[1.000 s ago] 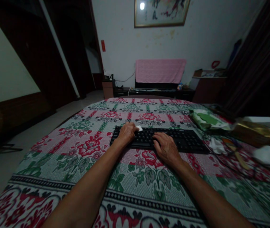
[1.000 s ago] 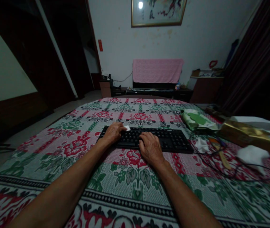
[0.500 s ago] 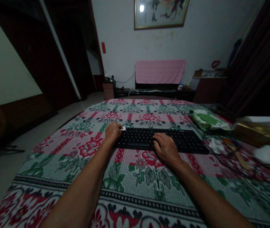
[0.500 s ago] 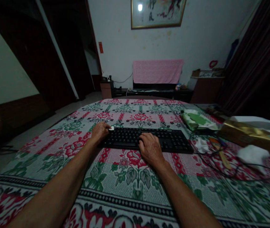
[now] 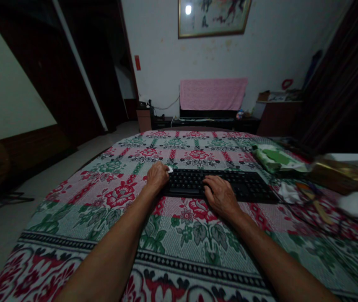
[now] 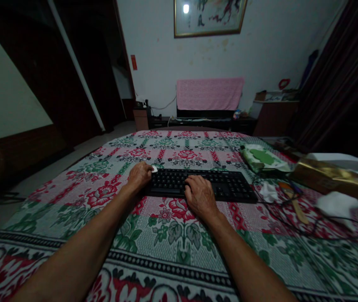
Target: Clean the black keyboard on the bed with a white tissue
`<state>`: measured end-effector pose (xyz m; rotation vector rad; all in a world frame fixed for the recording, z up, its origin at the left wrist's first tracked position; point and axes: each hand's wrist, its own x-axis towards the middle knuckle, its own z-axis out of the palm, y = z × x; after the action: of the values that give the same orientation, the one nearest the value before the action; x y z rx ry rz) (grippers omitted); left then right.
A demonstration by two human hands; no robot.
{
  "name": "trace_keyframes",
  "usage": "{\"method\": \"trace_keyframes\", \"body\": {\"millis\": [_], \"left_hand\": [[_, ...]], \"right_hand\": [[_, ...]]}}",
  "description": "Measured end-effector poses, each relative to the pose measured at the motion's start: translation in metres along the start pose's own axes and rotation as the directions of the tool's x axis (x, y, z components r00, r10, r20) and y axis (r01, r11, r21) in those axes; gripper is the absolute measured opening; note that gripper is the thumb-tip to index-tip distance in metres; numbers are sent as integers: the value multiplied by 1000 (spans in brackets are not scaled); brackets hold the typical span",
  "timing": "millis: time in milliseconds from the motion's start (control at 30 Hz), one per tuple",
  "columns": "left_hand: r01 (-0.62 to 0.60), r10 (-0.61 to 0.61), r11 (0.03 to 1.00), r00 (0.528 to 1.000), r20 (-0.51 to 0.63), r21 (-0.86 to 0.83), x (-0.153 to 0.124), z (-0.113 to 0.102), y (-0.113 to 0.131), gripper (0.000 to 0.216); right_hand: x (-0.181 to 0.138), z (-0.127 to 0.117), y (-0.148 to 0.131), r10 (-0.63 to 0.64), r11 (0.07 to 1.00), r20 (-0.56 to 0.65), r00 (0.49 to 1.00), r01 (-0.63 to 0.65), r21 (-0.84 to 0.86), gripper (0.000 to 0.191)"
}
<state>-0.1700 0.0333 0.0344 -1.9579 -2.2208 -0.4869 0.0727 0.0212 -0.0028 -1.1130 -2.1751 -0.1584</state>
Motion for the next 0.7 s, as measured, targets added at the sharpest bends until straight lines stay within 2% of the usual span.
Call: {"method": "trace_keyframes", "body": {"millis": [167, 300, 400, 533, 700], "left_hand": [[-229, 230, 973, 972, 36, -25, -2, 7, 15, 35], [-279, 281, 958, 959, 30, -57, 1, 12, 11, 37], [-219, 220, 975, 975, 28, -45, 4, 10, 2, 37], [-58, 59, 998, 997, 40, -26, 6, 1, -12, 36], [119, -119, 993, 993, 5, -17, 8, -7, -34, 32]], "right_hand": [[0, -1, -1, 6, 1000, 2, 1000, -6, -3, 22], [0, -1, -1, 4, 1000, -2, 1000, -4, -6, 22], [0, 0, 0, -2, 1000, -9, 1000, 1, -5, 22], [0, 0, 1, -13, 1000, -13, 1000, 13, 8, 22], [0, 0, 1, -6, 1000, -3, 1000, 6, 4, 22]]}}
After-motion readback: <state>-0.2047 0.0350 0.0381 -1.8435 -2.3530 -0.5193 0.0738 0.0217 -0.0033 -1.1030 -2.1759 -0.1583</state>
